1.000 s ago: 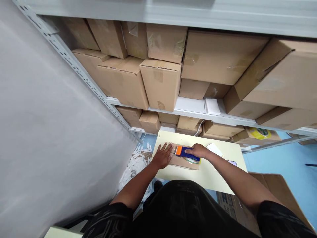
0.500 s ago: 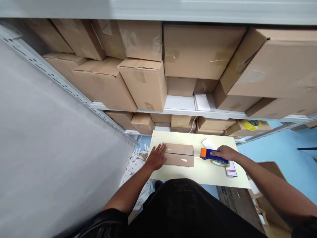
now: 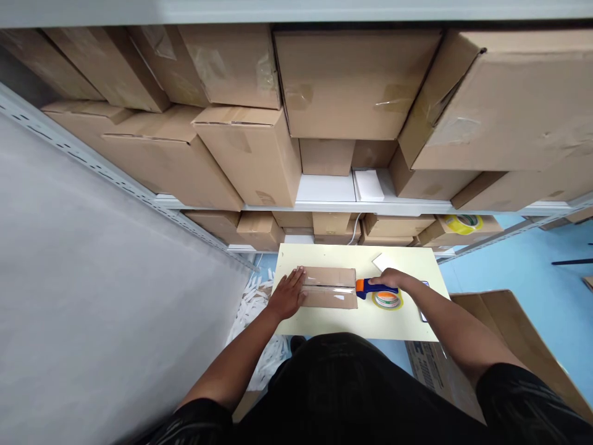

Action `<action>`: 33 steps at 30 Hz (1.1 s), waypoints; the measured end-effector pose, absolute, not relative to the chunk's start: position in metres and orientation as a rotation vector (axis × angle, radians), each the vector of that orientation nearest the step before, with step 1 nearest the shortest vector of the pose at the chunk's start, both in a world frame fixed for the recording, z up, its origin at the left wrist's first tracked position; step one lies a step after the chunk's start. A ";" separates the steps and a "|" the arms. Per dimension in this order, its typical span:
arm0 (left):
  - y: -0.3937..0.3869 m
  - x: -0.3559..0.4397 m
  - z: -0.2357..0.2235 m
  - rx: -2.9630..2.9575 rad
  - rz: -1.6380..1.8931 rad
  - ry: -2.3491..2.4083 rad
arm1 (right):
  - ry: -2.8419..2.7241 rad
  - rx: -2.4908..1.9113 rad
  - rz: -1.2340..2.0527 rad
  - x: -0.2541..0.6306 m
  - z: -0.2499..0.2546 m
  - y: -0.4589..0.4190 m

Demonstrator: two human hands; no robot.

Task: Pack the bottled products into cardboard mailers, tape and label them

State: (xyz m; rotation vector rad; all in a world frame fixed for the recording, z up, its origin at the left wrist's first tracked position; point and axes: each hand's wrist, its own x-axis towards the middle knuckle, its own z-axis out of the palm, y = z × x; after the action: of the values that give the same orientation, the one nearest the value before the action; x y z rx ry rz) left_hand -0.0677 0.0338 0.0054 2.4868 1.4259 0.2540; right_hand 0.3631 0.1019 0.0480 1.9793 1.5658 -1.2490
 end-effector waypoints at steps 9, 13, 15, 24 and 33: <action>0.031 -0.067 -0.003 2.335 0.437 1.373 | 1.362 2.188 -1.312 0.342 0.005 0.041; 0.023 -0.065 -0.011 2.042 0.642 1.464 | 1.441 2.342 -1.038 0.348 0.004 0.004; 0.014 -0.067 -0.018 1.797 0.738 1.487 | 1.537 2.349 -0.805 0.348 0.001 -0.008; -0.028 -0.081 -0.027 1.481 0.606 1.358 | 1.599 2.245 -0.551 0.315 -0.022 -0.015; -0.024 -0.069 -0.021 1.487 0.596 1.416 | 2.187 2.469 -0.544 0.318 -0.003 -0.044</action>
State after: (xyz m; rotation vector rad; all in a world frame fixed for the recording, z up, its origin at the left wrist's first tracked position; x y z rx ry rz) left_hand -0.0694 -0.0240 -0.0211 1.4866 1.4163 0.5960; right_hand 0.3183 -0.0444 -0.0029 2.4691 2.1867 -0.5445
